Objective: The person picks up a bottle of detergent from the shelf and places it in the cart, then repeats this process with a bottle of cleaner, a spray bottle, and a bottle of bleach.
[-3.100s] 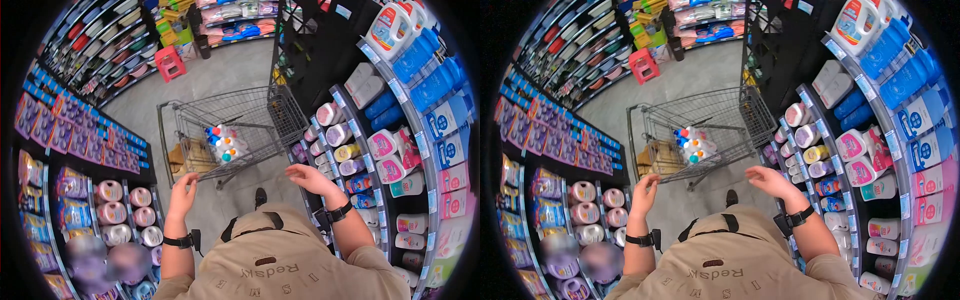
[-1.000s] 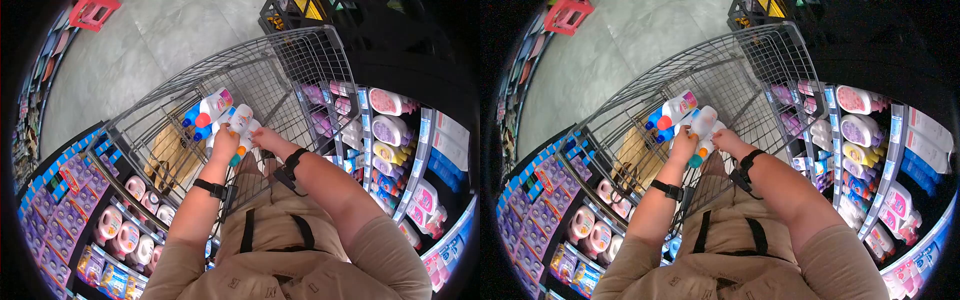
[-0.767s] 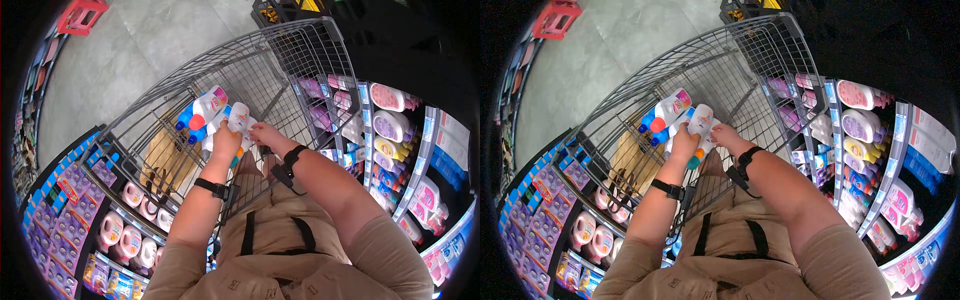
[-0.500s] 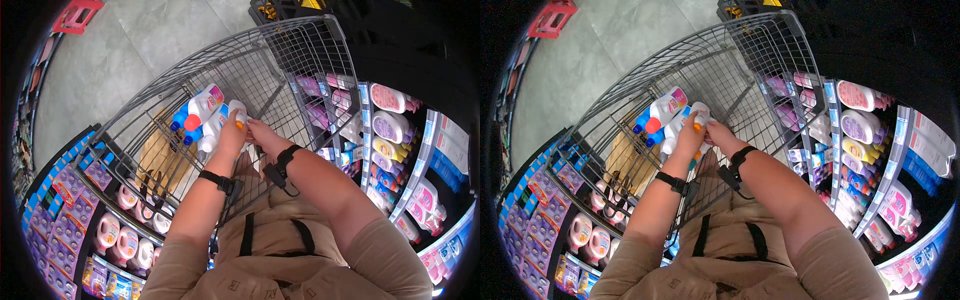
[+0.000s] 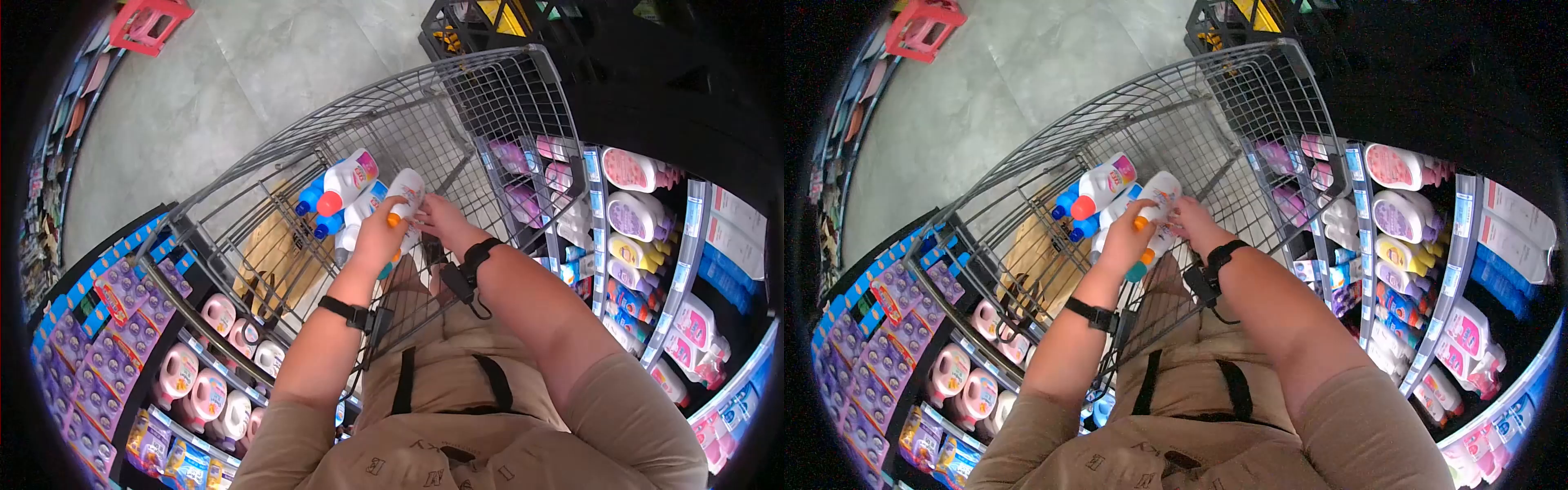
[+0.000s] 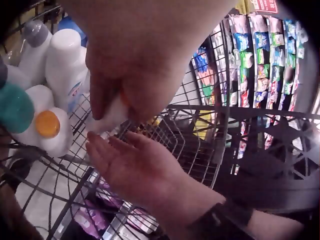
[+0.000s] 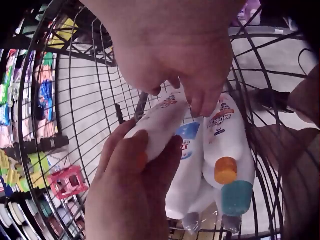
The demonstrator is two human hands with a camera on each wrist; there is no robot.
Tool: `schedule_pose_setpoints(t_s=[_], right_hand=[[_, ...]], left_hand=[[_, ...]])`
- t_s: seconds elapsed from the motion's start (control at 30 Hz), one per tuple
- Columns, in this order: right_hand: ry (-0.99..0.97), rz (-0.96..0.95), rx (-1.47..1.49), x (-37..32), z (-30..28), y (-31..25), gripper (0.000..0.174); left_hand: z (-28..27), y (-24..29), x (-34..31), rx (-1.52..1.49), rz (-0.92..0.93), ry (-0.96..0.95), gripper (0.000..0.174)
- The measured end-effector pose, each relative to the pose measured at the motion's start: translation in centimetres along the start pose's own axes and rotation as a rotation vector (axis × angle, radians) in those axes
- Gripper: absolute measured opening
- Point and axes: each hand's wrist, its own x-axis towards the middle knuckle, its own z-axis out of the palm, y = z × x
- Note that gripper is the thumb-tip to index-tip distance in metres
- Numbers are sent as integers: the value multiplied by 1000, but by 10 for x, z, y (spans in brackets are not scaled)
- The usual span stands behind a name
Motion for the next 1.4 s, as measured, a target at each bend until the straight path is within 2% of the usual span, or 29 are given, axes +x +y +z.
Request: schedule_pose_setpoints(t_s=[0.07, 0.1, 0.17, 0.2, 0.3, 0.37, 0.43, 0.47, 0.57, 0.63, 0.67, 0.8, 0.87, 0.9, 0.97, 1.03, 1.13, 1.23, 1.3, 1.37, 1.4], right_hand=[[76, 1, 77, 23, -19, 8, 41], [69, -7, 74, 20, -22, 3, 41], [35, -66, 320, 12, -30, -4, 48], [-56, -62, 435, 18, -39, -3, 48], [-131, -118, 391, 8, -50, -10, 47], [-152, -121, 347, 4, -54, -10, 45], [-120, -70, 260, -14, -47, -14, 45], [-65, -66, 228, -25, -45, -14, 44], [-80, -154, 241, -59, -38, -15, 43], [-81, -169, 248, -68, -44, -14, 44], [-130, -204, 228, -74, -49, -13, 45], [-273, -305, 149, -134, -54, -21, 48], [-367, -328, 43, -154, -64, -22, 50], [-375, -353, 42, -170, -68, -24, 50], [-529, -325, -110, -204, -77, -28, 52], [-587, -368, -159, -245, -89, -30, 50], [-851, -389, -234, -297, -115, -22, 42], [-957, -373, -289, -350, -143, -10, 41], [-1008, -345, -315, -366, -164, -2, 44], [-1030, -391, -429, -376, -182, 10, 52], [-1010, -358, -371, -392, -187, 15, 62]], left_hand=[[-18, 28, -18, -60, -105, -131, 38], [-19, 27, -25, -59, -99, -123, 38], [-23, 22, -40, -120, 112, -113, 37], [-29, 28, -49, -197, 102, -168, 36], [-49, 46, -77, -141, 63, -257, 38], [-50, 41, -90, -175, 123, -245, 38], [-51, 39, -103, -218, 220, -206, 40], [-52, 39, -110, -213, 227, -195, 40], [-57, 53, -136, -198, 212, -210, 44], [-60, 68, -154, -264, 192, -297, 46], [-61, 76, -163, -235, 167, -305, 49], [-60, 100, -201, -201, 264, -247, 51], [-59, 114, -222, -242, 364, -113, 59], [-59, 119, -232, -231, 387, -105, 59], [-64, 128, -250, -323, 446, -47, 65], [-73, 145, -274, -305, 472, -44, 72], [-79, 169, -315, -366, 420, -117, 81], [-70, 190, -349, -342, 506, -114, 83], [-53, 201, -366, -368, 521, -70, 84], [-36, 210, -384, -435, 524, 3, 85], [-32, 212, -394, -378, 495, 15, 88]])
